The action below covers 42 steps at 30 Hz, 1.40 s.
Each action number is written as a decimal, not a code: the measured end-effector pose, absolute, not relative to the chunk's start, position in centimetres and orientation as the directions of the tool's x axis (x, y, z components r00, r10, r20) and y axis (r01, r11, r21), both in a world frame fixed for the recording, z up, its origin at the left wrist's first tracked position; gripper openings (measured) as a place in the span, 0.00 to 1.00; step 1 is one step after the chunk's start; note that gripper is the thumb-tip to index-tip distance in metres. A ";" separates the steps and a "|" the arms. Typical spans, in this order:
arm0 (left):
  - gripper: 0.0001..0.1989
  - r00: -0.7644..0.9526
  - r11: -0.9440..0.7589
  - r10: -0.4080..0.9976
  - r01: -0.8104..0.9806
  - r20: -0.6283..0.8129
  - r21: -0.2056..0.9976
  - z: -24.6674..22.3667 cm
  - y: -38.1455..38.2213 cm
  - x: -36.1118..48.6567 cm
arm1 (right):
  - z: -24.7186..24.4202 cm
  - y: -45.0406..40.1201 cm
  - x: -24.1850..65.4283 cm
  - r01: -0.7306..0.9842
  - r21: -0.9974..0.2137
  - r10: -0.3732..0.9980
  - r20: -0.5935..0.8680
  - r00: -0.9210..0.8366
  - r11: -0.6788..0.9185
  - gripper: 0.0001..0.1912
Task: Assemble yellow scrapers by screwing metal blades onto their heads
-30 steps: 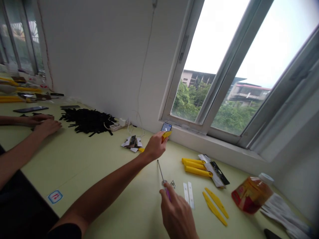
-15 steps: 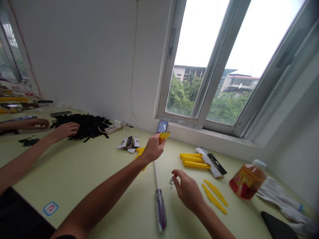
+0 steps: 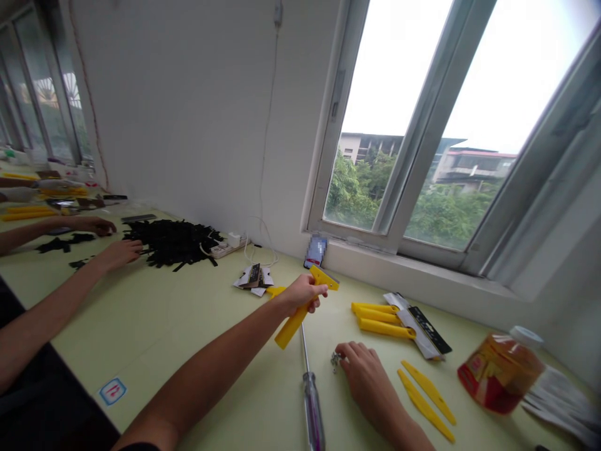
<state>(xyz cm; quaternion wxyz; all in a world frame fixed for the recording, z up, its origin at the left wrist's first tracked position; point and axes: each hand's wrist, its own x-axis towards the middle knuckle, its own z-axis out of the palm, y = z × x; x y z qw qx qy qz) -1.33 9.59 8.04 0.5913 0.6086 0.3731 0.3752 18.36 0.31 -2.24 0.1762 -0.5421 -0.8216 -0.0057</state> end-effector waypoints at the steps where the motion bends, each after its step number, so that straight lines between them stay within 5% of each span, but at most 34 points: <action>1: 0.07 0.450 -0.021 0.893 0.010 0.014 1.000 8.2 9.5 -1.4 | -2.3 0.4 18.4 0.888 -0.205 0.893 0.286 -0.347 0.411 0.15; 7: 0.14 0.502 -0.076 0.864 0.085 0.023 0.993 9.0 9.3 -1.7 | -2.3 0.3 18.4 0.869 -0.281 0.910 0.213 -0.357 0.407 0.17; 10: 0.21 0.445 -0.257 0.883 0.197 0.148 0.946 9.0 9.1 -1.6 | -2.4 0.4 18.5 0.879 -0.242 0.907 0.213 -0.365 0.410 0.18; 13: 0.23 0.370 -0.597 0.800 0.407 0.473 0.691 8.9 8.6 -1.6 | -2.7 0.6 18.7 0.894 -0.152 0.895 0.228 -0.383 0.422 0.19; 16: 0.20 0.391 -0.727 0.671 0.515 0.630 0.454 8.9 8.0 -1.5 | -3.1 0.8 18.7 0.900 -0.047 0.877 0.254 -0.409 0.433 0.21; 20: 0.19 0.447 -0.743 0.625 0.592 0.640 0.312 9.0 7.5 -1.3 | -3.4 0.7 18.4 0.907 -0.014 0.872 0.279 -0.402 0.422 0.24; 24: 0.19 0.509 -0.748 0.567 0.648 0.648 0.146 9.2 6.9 -1.1 | -3.9 0.9 18.6 0.889 -0.156 0.861 0.367 -0.353 0.431 0.22; 28: 0.19 0.576 -0.757 0.524 0.652 0.628 0.034 9.0 5.7 -0.4 | -2.7 1.6 20.0 0.830 -0.397 0.773 0.632 -0.063 0.392 0.12; 32: 0.20 0.626 -0.779 0.501 0.627 0.597 -0.003 8.3 4.6 0.7 | 1.7 0.9 21.5 0.781 -0.507 0.642 0.744 0.183 0.365 0.06; 42: 0.21 0.707 -0.797 0.543 0.604 0.453 0.013 6.7 3.1 2.5 | 3.7 -1.3 19.0 0.878 -0.130 0.521 0.841 -0.149 0.461 0.07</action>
